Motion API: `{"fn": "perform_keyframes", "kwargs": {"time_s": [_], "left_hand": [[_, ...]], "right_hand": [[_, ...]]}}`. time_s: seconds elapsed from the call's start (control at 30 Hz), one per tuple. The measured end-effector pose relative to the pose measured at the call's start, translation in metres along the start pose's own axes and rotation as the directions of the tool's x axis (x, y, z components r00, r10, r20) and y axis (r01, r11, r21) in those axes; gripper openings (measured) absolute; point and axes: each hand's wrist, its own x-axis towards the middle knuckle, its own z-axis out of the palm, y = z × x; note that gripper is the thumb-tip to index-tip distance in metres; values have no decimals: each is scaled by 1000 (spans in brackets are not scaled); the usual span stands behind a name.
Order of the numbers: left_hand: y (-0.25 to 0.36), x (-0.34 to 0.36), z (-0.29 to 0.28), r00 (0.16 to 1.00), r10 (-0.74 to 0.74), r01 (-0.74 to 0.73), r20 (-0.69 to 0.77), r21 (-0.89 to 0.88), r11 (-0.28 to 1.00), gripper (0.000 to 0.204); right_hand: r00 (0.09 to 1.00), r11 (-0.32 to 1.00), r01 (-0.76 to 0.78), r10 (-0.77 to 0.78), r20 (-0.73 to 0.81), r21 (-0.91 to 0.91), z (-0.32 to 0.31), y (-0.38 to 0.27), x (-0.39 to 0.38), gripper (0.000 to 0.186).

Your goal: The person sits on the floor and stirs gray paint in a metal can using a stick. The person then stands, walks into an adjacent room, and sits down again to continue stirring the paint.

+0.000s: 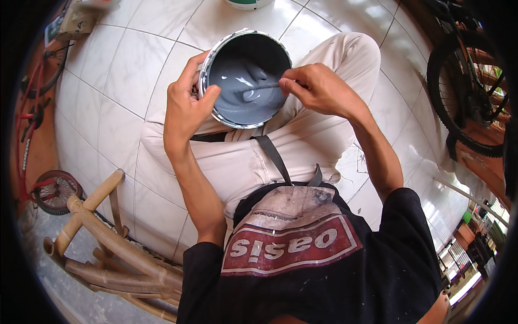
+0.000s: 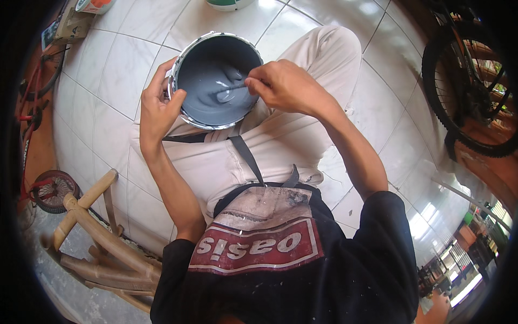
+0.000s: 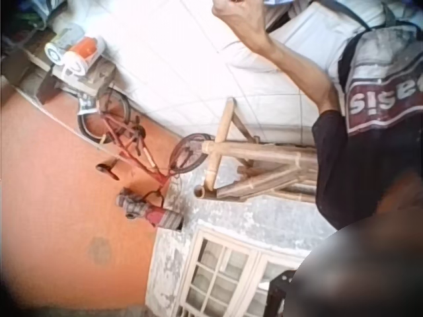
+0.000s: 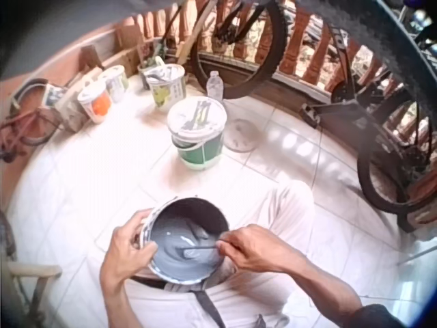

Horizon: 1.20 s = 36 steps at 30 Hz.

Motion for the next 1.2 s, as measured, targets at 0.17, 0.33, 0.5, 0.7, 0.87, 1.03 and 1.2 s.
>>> {"fn": "perform_keyframes", "kwargs": {"time_s": [0.17,0.33,0.5,0.7,0.87,1.03,1.2], "left_hand": [[3,-3,1,1000,-21,21,-2,-18,1000,58],[-2,1,6,999,38,-38,-8,-12,999,56],[-3,-1,6,999,38,-39,-28,-21,999,54],[0,-1,3,1000,-11,10,7,56,998,55],[-3,-1,2,1000,9,-9,-6,59,998,54],[-3,2,4,999,30,-29,-17,44,999,54],[2,-1,6,1000,23,-23,-7,34,999,54]], "right_hand": [[998,915,13,-37,-51,-404,1,3,-2,21],[964,757,258,-247,103,-600,-4,2,-1,18],[881,539,456,-384,276,-708,-16,17,15,22],[882,603,421,-97,462,-677,-35,5,31,31],[973,519,228,-161,168,-824,-37,0,40,32],[923,582,384,-254,288,-716,-31,-9,36,40],[932,647,310,-61,358,-697,-24,-19,41,15]]}}
